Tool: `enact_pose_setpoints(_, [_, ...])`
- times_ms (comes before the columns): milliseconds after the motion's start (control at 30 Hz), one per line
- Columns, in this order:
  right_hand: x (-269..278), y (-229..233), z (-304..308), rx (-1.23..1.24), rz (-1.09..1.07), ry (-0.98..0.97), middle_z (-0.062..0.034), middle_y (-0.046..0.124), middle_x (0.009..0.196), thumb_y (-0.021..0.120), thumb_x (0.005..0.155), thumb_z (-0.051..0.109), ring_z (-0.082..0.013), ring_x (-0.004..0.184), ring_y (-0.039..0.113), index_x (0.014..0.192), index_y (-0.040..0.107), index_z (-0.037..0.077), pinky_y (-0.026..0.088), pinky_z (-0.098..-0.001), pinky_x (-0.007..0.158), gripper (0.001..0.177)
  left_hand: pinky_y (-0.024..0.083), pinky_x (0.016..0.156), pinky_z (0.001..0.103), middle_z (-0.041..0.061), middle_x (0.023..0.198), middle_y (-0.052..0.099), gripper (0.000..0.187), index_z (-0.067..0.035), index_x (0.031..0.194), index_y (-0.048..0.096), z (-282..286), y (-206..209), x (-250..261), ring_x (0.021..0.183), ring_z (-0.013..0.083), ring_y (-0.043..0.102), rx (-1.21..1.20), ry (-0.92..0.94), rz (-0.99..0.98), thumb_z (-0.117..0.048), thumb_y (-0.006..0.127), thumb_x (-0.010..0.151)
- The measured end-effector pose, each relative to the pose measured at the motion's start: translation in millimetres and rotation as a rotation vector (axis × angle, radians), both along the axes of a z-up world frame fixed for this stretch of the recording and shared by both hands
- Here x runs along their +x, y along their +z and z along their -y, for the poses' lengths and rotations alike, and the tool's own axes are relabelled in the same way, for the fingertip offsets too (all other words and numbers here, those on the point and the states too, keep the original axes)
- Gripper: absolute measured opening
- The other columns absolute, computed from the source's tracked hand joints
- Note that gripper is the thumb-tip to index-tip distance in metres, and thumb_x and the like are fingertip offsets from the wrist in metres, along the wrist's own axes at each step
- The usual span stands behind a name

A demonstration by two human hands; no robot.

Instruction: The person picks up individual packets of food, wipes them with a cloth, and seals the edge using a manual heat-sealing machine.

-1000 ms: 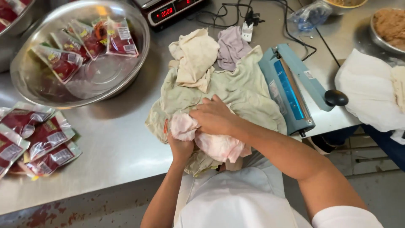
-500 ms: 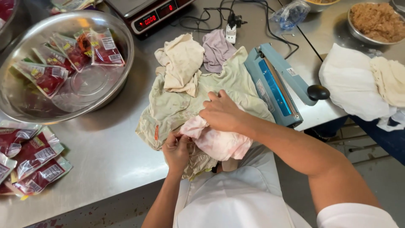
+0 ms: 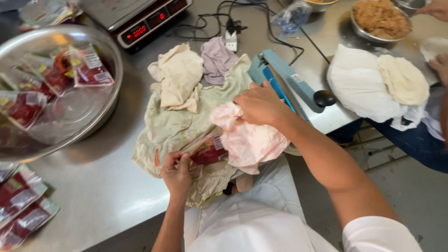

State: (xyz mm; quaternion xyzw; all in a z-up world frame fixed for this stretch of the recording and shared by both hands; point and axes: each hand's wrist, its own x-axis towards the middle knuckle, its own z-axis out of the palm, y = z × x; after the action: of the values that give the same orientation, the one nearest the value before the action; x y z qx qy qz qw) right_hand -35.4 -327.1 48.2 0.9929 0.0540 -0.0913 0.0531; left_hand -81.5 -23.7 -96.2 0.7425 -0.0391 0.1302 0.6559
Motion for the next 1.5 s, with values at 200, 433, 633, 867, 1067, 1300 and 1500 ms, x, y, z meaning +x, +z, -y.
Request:
enact_pose_setpoints(200, [-59.7, 86.4, -89.3, 0.689, 0.413, 0.035, -0.0326, 0.051, 0.113, 0.092, 0.067, 0.058, -0.0637, 0.096, 0.063, 0.162, 0.03, 0.021, 0.06, -0.0671, 0.081, 0.12, 0.04, 0.079, 0.022, -0.002, 0.078, 0.062, 0.01, -0.011, 0.099, 0.077, 0.4, -4.4, -1.5, 0.08, 0.0061, 0.045, 0.026, 0.032, 0.018, -0.018, 0.079, 0.091])
enact_pose_setpoints(433, [-24.9, -6.6, -147.5, 0.286, -0.216, 0.457, -0.0127, 0.019, 0.169, 0.088, 0.081, 0.049, -0.0449, 0.152, 0.016, 0.161, 0.021, 0.034, 0.017, -0.0701, 0.115, 0.106, 0.024, 0.057, 0.03, -0.008, 0.065, 0.037, 0.038, -0.018, 0.065, 0.036, 5.4, 19.2, 1.2, 0.066, 0.0064, 0.035, -0.054, -0.055, -0.073, -0.005, 0.07, 0.078])
enact_pose_setpoints(633, [-17.2, -18.2, -138.2, 0.188, -0.057, 0.509, 0.0009, 0.068, 0.072, 0.06, 0.09, -0.003, -0.027, 0.094, 0.06, 0.087, 0.062, 0.014, 0.039, -0.047, 0.087, 0.017, 0.056, 0.079, 0.034, 0.005, 0.099, 0.071, 0.016, -0.008, 0.095, 0.072, -8.3, -7.0, -4.1, 0.096, 0.0165, 0.069, -0.056, -0.016, -0.042, 0.0, 0.067, 0.083])
enact_pose_setpoints(867, [-16.8, -2.4, -106.2, 0.095, -0.137, 0.468, 0.0078, 0.066, 0.07, 0.065, 0.087, 0.0, -0.0246, 0.097, 0.057, 0.081, 0.062, 0.021, 0.034, -0.0417, 0.084, 0.023, 0.048, 0.082, 0.031, 0.001, 0.09, 0.061, 0.006, -0.012, 0.092, 0.064, -5.3, 0.4, -2.2, 0.09, 0.0166, 0.06, 0.136, -0.028, 0.094, -0.009, 0.069, 0.092])
enact_pose_setpoints(1067, [-5.3, -42.6, -59.9, 0.164, -0.044, 0.421, 0.0024, 0.074, 0.083, 0.075, 0.07, 0.06, -0.0278, 0.099, 0.062, 0.089, 0.068, 0.034, 0.036, -0.0535, 0.09, 0.034, 0.05, 0.085, 0.032, 0.002, 0.084, 0.063, 0.01, -0.012, 0.092, 0.075, 5.7, 6.4, 2.8, 0.087, 0.0239, 0.067, 0.143, -0.028, 0.221, -0.012, 0.083, 0.085])
enact_pose_setpoints(1300, [3.2, -9.6, -28.9, 0.048, -0.295, 0.252, 0.0001, 0.079, 0.109, 0.076, 0.083, 0.037, -0.0322, 0.116, 0.063, 0.107, 0.074, 0.035, 0.036, -0.0555, 0.102, 0.024, 0.053, 0.084, 0.034, 0.005, 0.081, 0.067, 0.01, -0.009, 0.091, 0.074, 7.1, -0.9, 11.9, 0.088, 0.0283, 0.067, 0.056, -0.066, 0.302, -0.013, 0.082, 0.087])
enact_pose_setpoints(1500, [40.1, 12.1, 11.9, -0.102, 0.285, 0.005, -0.0128, 0.065, 0.13, 0.076, 0.083, 0.041, -0.0379, 0.126, 0.051, 0.135, 0.064, 0.029, 0.036, -0.066, 0.098, 0.056, 0.052, 0.087, 0.032, 0.002, 0.085, 0.069, 0.005, -0.011, 0.093, 0.074, -12.9, -5.1, 14.4, 0.085, 0.0213, 0.07, 0.023, -0.05, 0.13, -0.015, 0.078, 0.092])
